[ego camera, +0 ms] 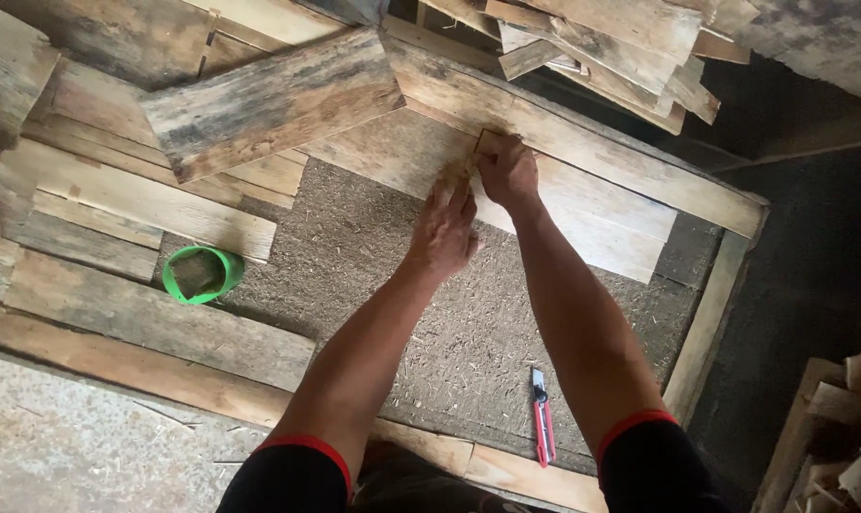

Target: The recorder is sorting and arranging thin wood veneer sheets onto a workspace, occasionally using a utility knife to trim them.

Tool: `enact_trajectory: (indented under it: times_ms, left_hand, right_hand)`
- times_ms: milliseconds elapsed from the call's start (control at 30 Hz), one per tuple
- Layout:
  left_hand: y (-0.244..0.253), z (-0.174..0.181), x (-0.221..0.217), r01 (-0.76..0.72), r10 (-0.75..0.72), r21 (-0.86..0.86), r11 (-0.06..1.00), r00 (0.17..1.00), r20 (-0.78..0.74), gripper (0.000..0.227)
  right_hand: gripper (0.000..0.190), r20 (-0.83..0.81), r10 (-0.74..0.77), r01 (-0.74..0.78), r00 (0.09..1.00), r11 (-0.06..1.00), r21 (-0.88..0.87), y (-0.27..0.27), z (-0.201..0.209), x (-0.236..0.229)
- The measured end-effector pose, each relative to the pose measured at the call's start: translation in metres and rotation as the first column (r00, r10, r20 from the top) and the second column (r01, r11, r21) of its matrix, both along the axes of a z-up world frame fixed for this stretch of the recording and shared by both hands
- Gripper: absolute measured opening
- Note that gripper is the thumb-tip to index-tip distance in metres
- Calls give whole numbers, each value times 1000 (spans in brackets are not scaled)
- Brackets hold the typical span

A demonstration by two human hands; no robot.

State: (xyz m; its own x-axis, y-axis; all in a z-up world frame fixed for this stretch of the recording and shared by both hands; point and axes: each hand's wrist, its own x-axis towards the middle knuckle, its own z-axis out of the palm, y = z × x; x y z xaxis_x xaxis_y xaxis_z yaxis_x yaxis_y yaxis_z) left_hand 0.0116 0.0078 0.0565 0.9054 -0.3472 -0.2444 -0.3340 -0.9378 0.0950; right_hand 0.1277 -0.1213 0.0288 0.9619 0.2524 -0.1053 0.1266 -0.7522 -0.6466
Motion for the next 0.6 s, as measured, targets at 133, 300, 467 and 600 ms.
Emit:
enact_trajectory:
  times_ms: [133, 300, 467, 600]
  left_hand:
    - [-5, -27, 1, -37, 41, -66, 997, 997, 67, 87]
    - [-2, -2, 0, -66, 66, -68, 996, 998, 6, 91]
    - [-3, -8, 1, -59, 62, -67, 996, 997, 35, 93]
    - [-3, -20, 2, -39, 45, -75, 996, 996, 78, 97]
  right_hand:
    - [13, 54, 46, -45, 997, 999, -19, -1, -2, -3]
    - [13, 61, -28, 24, 998, 998, 62, 2, 1, -6]
    - [13, 78, -21, 18, 997, 999, 34, 2, 1, -9]
    - [15, 114, -62, 60, 992, 998, 20, 5, 6, -10]
